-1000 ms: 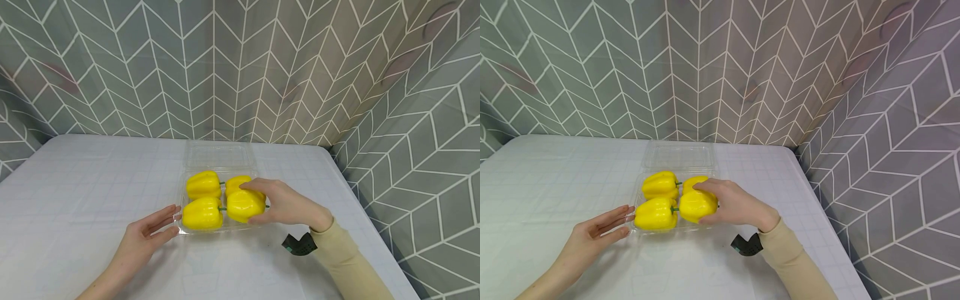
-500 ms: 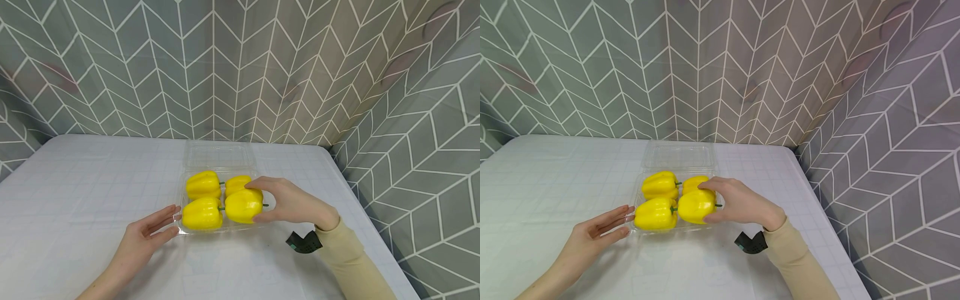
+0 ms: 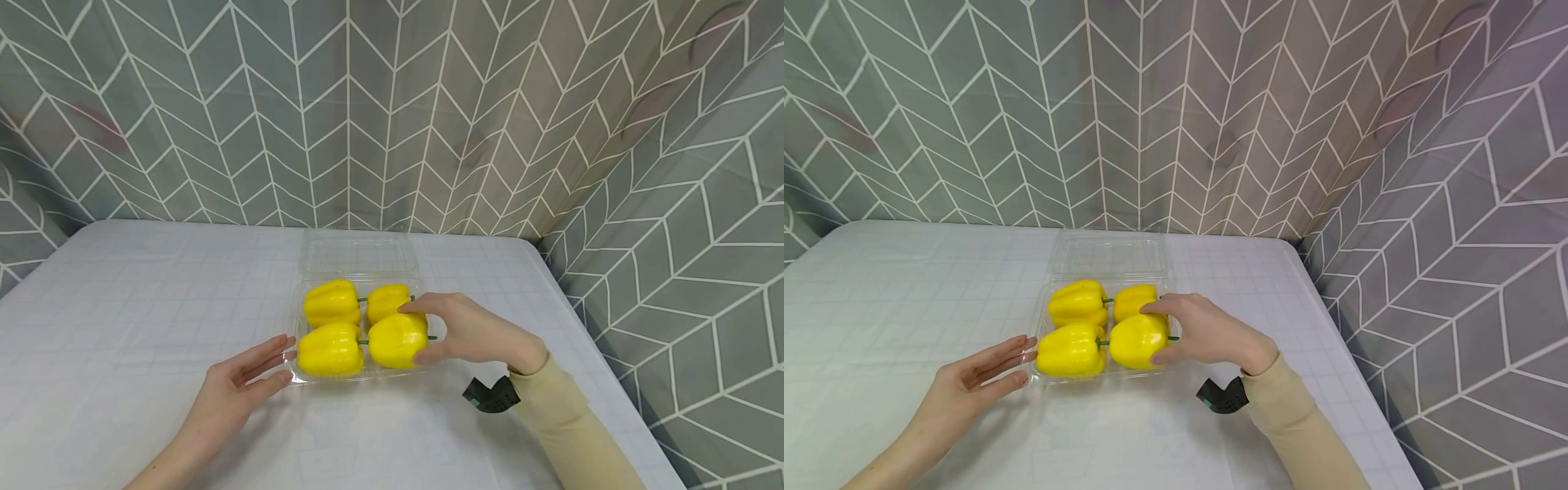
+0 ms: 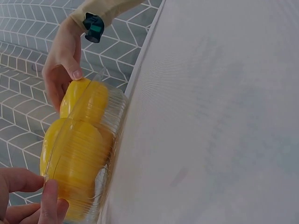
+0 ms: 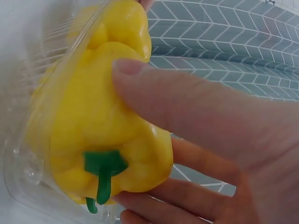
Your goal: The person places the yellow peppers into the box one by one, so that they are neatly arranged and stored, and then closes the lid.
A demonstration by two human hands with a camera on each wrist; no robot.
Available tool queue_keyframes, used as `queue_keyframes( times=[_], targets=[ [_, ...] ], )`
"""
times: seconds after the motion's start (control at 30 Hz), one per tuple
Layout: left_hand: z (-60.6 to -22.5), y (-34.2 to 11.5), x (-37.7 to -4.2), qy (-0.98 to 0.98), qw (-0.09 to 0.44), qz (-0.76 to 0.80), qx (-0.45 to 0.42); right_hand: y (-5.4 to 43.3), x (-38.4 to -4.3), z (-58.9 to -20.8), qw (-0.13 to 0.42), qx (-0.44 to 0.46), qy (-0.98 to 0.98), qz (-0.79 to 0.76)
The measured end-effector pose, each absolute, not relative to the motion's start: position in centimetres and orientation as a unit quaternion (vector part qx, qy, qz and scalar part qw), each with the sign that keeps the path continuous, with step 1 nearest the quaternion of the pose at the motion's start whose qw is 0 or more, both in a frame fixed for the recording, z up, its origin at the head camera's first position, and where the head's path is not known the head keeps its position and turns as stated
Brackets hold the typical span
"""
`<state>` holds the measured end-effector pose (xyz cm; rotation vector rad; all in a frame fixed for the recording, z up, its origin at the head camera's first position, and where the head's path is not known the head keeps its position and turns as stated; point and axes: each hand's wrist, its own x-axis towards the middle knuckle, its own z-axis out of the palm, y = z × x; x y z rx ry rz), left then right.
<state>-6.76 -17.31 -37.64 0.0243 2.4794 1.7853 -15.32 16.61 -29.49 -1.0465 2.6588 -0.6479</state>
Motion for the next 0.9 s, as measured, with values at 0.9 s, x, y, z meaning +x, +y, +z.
queue_keyframes(
  times=[0.9],
  targets=[
    [-37.83, -17.3, -6.56, 0.792, 0.028, 0.609, 0.034, 16.43, -16.12, -30.43, 0.122, -0.374, 0.897, -0.201]
  ],
)
